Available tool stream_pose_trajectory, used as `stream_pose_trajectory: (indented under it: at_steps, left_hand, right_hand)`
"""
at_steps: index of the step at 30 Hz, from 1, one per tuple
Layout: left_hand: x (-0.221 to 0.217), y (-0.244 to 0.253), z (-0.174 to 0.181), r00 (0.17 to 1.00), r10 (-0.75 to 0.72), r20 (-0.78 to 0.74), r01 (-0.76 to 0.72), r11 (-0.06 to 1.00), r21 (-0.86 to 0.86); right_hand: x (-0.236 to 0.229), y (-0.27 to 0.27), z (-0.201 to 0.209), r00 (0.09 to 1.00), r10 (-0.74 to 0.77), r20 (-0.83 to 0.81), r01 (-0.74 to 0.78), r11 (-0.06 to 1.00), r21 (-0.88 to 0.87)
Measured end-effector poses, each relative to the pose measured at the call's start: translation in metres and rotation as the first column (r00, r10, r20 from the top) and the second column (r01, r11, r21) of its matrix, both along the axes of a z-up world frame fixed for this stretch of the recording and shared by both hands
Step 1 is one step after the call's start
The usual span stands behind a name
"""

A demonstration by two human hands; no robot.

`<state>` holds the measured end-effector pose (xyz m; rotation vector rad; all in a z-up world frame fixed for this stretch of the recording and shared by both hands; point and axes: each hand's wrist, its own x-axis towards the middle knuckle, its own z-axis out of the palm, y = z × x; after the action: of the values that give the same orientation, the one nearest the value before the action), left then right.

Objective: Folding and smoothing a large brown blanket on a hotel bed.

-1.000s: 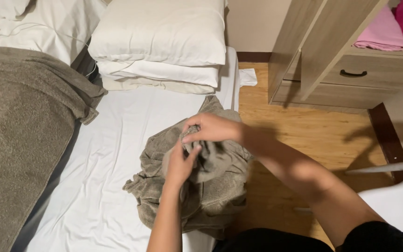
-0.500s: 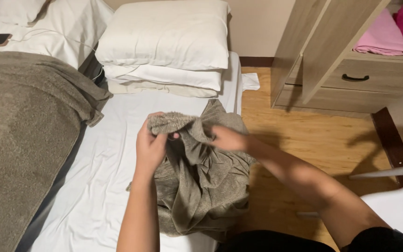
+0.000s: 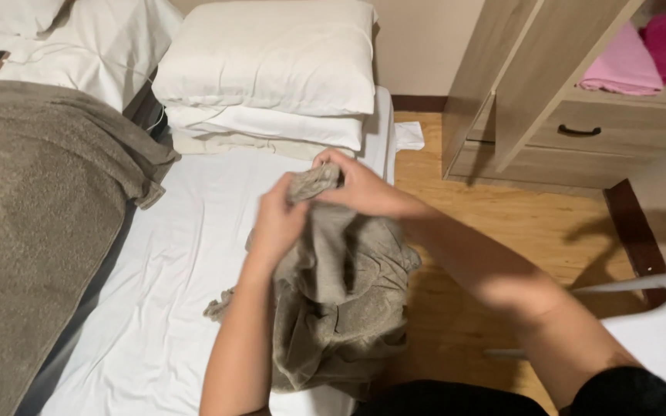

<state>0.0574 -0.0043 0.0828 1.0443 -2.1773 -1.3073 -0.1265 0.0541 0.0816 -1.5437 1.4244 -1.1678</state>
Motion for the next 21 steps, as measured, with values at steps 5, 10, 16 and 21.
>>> stream_pose_trajectory:
  at_steps: [5, 10, 16, 21]
  left_hand:
    - [0.031, -0.033, 0.007, 0.785, -0.014, -0.620, -0.059, 0.994, -0.097]
    - [0.042, -0.060, 0.016, 0.619, 0.021, -0.785, -0.119, 0.991, -0.067]
    - [0.017, -0.047, -0.020, 0.991, -0.084, -0.106, 0.001, 0.790, -0.613]
    - [-0.013, 0.008, 0.019, 0.970, -0.245, 0.004, 0.244, 0.968, 0.057]
  right_hand:
    - [0.005, 0.017, -0.059, 0.923, 0.280, -0.264, -0.112, 0.852, 0.511]
    - [-0.037, 0.009, -0.145, 0.851, 0.350, -0.391, -0.042, 0.788, 0.614]
    - [-0.039, 0.006, -0.074, 0.935, 0.041, -0.353, 0.060, 0.961, 0.271]
    - [-0.024, 0.009, -0.022, 0.983, 0.116, 0.145, -0.102, 0.990, -0.097]
